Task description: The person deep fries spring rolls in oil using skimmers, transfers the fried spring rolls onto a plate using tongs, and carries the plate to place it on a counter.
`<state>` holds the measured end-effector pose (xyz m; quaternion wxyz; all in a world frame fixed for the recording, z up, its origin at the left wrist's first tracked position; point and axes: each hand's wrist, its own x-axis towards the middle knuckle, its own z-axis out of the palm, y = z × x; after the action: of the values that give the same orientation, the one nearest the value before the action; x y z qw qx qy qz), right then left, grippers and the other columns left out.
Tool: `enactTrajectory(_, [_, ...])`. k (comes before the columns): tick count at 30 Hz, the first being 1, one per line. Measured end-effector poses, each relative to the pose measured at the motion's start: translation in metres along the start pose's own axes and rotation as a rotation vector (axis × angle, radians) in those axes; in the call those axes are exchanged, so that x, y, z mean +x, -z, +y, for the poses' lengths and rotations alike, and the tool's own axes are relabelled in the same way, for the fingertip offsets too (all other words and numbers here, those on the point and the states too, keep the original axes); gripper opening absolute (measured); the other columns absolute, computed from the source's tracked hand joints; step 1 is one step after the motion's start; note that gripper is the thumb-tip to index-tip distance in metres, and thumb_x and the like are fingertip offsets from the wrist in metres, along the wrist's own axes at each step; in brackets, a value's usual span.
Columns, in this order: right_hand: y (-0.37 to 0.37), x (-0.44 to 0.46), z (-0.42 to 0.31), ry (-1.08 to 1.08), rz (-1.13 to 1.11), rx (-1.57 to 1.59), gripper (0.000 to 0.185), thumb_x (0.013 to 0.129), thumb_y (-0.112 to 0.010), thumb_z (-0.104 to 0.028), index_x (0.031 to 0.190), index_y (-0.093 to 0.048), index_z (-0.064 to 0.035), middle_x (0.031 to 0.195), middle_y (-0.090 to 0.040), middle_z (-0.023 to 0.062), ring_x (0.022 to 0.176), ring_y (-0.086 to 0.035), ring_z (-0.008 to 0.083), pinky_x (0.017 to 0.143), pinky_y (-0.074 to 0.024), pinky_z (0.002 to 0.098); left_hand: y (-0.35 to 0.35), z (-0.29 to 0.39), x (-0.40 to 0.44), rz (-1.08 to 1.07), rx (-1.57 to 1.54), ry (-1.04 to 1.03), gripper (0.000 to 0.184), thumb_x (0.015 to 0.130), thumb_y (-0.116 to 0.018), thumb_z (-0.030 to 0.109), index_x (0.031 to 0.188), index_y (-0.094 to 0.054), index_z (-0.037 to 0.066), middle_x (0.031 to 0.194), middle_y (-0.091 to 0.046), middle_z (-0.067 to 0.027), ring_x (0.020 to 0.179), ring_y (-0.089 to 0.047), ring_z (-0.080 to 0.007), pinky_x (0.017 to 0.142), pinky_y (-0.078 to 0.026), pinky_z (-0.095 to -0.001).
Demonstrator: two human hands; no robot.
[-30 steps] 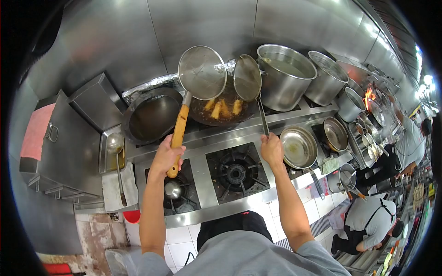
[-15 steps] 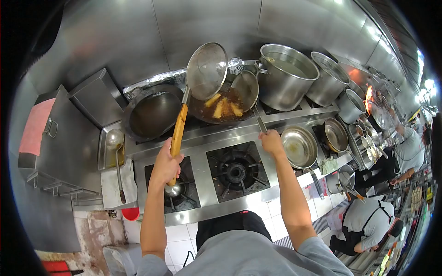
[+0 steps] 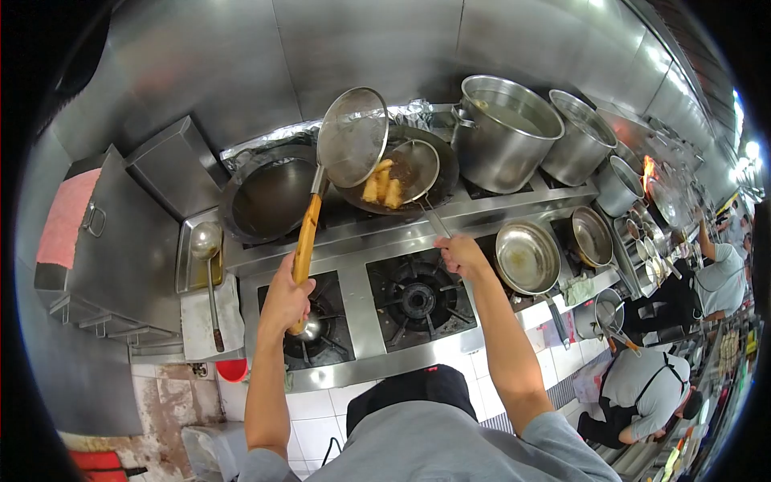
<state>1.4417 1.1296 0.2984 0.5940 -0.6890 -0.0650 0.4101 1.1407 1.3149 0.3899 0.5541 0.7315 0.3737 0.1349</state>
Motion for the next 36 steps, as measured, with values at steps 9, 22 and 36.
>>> enactTrajectory(9, [-0.013, 0.005, 0.017, -0.138, -0.24, 0.383, 0.018, 0.097, -0.052, -0.021, 0.093, -0.053, -0.0035, 0.053, -0.036, -0.0057, 0.04, -0.029, 0.0071, 0.038, -0.0212, 0.0238, 0.001, -0.001, 0.013, 0.012, 0.008, 0.001, 0.058, 0.085, -0.055, 0.002, 0.139, -0.035, 0.003, 0.07, -0.053, -0.0076, 0.042, -0.049, -0.013, 0.038, -0.04, -0.0297])
enactTrajectory(22, [0.017, -0.001, 0.001, 0.166, 0.121, -0.272, 0.022, 0.087, -0.059, -0.021, 0.082, -0.063, -0.0001, 0.057, -0.051, 0.0037, 0.047, -0.046, 0.0142, 0.042, -0.0327, 0.0306, 0.003, 0.002, 0.019, 0.007, -0.084, -0.008, 0.059, 0.084, -0.055, 0.001, 0.139, -0.034, 0.006, 0.075, -0.052, -0.0061, 0.042, -0.048, -0.0118, 0.036, -0.04, -0.0286])
enactTrajectory(36, [0.027, 0.04, -0.04, 0.523, 0.377, -1.161, 0.035, 0.086, -0.058, -0.03, 0.094, -0.064, 0.0033, 0.093, -0.065, 0.0281, 0.093, -0.062, 0.0438, 0.085, -0.0485, 0.0496, -0.008, -0.005, 0.027, 0.005, -0.109, -0.004, 0.058, 0.083, -0.055, 0.0, 0.137, -0.036, 0.005, 0.073, -0.051, -0.0056, 0.042, -0.049, -0.0115, 0.036, -0.041, -0.029])
